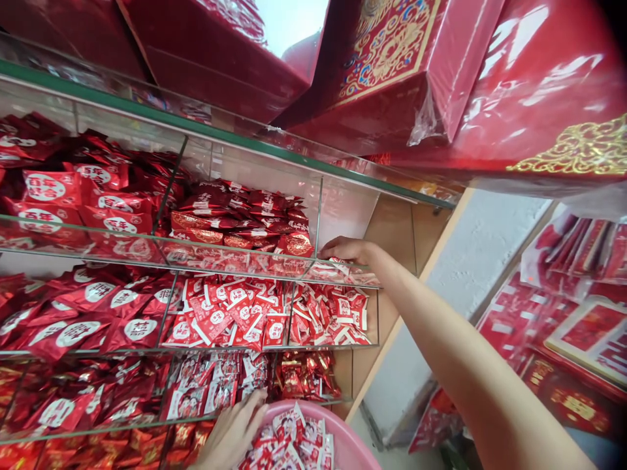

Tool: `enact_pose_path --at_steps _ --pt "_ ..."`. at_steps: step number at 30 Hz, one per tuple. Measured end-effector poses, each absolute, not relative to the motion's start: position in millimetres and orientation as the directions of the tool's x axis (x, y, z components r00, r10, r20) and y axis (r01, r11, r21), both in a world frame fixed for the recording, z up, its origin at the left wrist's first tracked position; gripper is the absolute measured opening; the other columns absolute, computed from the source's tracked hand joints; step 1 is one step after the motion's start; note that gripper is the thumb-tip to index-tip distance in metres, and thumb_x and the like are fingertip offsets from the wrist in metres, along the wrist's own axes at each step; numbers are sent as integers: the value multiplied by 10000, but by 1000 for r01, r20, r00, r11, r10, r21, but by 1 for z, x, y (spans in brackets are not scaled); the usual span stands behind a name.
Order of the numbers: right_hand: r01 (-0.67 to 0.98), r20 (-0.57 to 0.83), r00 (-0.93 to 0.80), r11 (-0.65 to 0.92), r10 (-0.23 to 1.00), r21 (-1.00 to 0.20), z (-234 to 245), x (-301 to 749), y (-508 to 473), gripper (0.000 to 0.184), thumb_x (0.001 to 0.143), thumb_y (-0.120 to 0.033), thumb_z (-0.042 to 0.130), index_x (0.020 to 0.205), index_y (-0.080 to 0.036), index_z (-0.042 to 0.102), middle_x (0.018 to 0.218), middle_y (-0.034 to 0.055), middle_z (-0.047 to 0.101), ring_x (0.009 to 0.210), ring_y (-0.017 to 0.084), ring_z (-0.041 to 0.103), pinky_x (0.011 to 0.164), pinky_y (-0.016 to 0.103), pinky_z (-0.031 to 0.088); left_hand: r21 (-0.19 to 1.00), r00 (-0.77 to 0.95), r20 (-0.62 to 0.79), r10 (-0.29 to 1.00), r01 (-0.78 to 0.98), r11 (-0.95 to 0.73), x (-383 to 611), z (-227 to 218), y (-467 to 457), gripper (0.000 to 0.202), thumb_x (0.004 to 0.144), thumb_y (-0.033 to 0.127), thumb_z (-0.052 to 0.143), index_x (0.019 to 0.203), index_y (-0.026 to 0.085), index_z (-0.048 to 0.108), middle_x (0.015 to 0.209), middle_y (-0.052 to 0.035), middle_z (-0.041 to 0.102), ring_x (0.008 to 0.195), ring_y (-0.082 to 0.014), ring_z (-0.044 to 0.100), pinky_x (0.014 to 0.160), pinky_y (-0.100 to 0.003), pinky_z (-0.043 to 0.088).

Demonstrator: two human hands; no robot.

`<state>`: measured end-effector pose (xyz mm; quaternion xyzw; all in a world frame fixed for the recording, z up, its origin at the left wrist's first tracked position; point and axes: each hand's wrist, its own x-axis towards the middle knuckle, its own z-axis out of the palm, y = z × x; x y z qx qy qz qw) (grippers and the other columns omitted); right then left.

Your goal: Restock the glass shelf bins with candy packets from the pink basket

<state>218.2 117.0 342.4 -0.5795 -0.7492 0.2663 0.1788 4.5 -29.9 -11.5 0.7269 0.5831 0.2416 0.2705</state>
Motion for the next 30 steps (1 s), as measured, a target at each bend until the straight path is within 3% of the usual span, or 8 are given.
enact_pose_path --at_steps 4,7,9,18,26,30 --pt "556 29 -261 175 965 -812 341 223 118 141 642 -254 724 624 -162 619 488 -32 555 421 67 434 393 187 331 680 207 37 978 712 -177 4 -10 -30 417 905 515 260 1199 332 493 1162 -9 642 1045 -197 602 903 -295 421" --pt "444 124 -195 200 973 -873 340 224 120 141 671 -216 715 612 -155 602 449 -41 529 373 55 396 356 180 286 690 218 47 975 699 -189 5 -6 -32 425 907 523 249 1186 326 501 1135 -14 657 1010 -194 619 880 -290 434" --pt "384 183 -142 225 973 -896 340 224 122 141 691 -186 700 606 -149 593 466 -29 552 392 63 436 372 180 321 690 210 47 977 701 -184 6 -5 -32 431 905 526 250 1185 319 506 1120 -22 664 991 -197 627 874 -291 438" --pt "228 286 14 276 958 -934 342 226 125 163 780 -172 612 631 -150 549 524 -34 574 458 70 513 479 195 445 676 208 58 976 712 -192 4 -11 -31 420 905 509 264 1202 322 495 1170 -7 640 1039 -192 600 915 -292 414" --pt "75 333 136 325 933 -943 349 226 118 181 798 -233 595 653 -177 504 558 -63 547 501 52 510 517 169 442 667 225 75 971 713 -217 6 -1 -33 391 918 498 247 1151 318 505 1117 4 661 987 -176 626 843 -255 434" --pt "-56 399 268 428 877 -902 352 231 116 200 779 -281 622 663 -191 485 554 -82 519 485 43 482 491 148 421 662 242 91 966 710 -240 6 1 -33 382 919 486 256 1167 322 496 1121 6 663 991 -175 625 840 -252 432"
